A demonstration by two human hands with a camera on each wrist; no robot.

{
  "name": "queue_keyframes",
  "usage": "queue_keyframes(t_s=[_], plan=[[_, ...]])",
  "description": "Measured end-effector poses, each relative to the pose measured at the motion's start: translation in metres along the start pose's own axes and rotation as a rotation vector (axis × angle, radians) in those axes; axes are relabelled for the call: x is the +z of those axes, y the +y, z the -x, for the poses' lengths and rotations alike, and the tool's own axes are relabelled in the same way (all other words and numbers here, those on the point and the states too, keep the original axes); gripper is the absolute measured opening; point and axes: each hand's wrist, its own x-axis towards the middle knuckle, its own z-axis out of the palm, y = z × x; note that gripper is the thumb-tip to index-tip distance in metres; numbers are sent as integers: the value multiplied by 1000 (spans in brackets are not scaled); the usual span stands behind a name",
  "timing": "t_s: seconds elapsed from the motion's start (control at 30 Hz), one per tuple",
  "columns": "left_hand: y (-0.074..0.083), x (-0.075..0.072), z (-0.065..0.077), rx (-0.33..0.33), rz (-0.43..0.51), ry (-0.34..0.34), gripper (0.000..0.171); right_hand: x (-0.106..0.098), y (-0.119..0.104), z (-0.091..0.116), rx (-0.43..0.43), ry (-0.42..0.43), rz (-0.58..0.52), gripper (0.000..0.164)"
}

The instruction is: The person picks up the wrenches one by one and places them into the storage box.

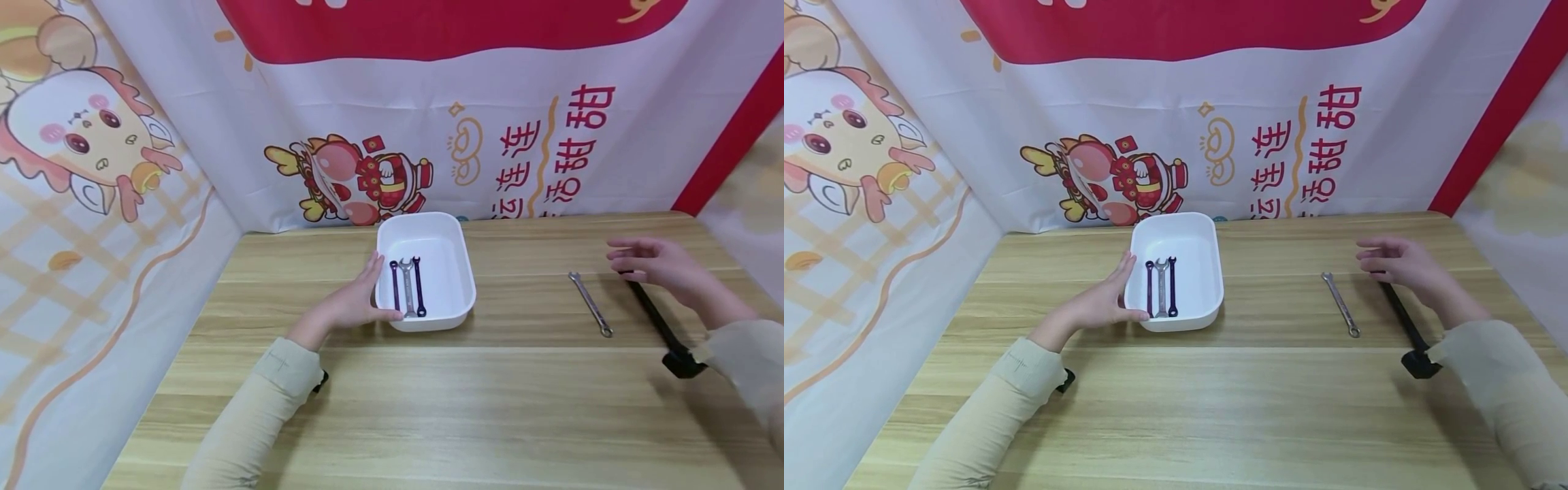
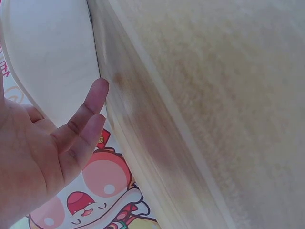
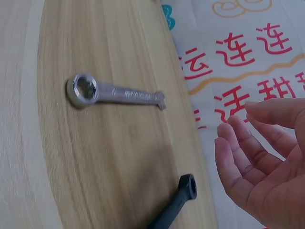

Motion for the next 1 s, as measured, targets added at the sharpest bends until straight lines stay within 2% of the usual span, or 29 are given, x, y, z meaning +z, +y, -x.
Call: queue_keyframes(t_s=[0.1,0.2,0.4,0.8,1.0], plan=[[0,0,0,1,-3,-1,123,-2,3,1,18,-4,37,28],[1,-1,0,3,-7,-3,123,-6,7,2,34,-13,29,25],[2,-1,0,1,-5,-2,122,-12,14,5,52,-14,-40,43],[4,-2,2,-3,0,-1,122,-19,24,10,55,-7,-49,50],[4,-1,3,-2,0,-2,121,-26,29,13,77,-12,1,51]])
